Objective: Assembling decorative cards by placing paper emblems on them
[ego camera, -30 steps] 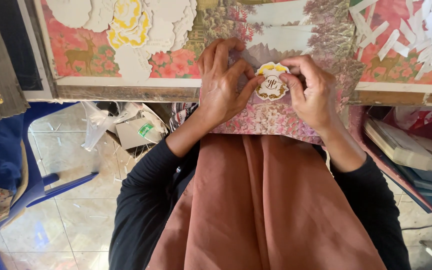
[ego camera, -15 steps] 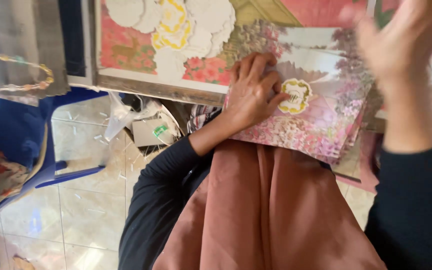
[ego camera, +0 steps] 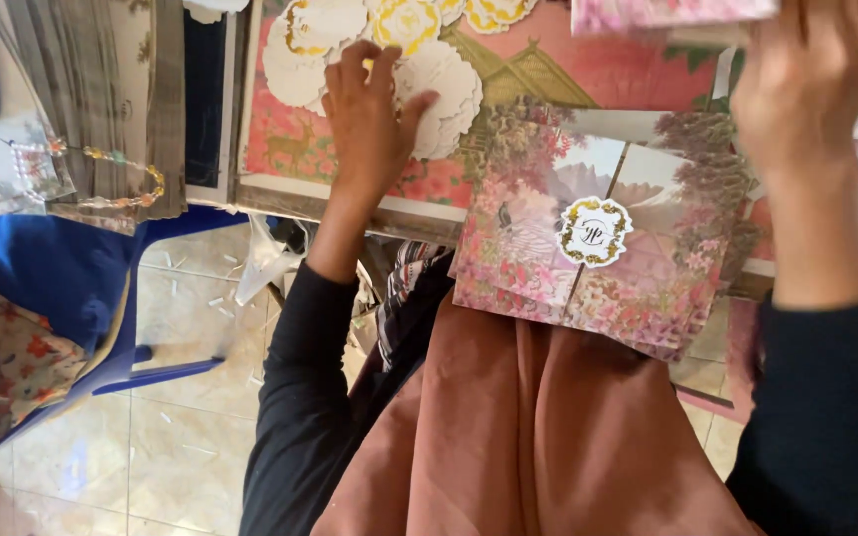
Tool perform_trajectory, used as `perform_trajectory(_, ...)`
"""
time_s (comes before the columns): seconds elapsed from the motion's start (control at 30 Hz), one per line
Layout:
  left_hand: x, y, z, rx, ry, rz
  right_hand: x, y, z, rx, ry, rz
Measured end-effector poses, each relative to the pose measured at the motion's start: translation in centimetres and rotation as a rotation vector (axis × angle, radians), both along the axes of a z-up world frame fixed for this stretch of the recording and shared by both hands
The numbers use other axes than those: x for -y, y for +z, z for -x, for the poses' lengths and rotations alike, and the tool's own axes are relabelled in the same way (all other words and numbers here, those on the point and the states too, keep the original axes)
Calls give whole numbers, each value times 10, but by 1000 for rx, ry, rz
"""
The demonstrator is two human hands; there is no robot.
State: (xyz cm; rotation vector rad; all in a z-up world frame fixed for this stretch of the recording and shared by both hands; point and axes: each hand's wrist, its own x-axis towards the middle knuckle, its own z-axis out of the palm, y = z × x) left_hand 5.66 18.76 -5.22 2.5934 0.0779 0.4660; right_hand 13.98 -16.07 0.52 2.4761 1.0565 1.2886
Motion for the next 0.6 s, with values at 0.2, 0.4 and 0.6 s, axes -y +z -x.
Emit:
perform_trajectory(0.2,18,-13,-25,-14,93,-322,-24,40,130,-86,-83,-128)
perform_trajectory(0.4,30,-22,-29,-13,147,-414,-13,3,194,-513,-131,159)
perform_trajectory(0.6,35,-13,-29,144,93,-359,-7,18,185,-652,28,-8)
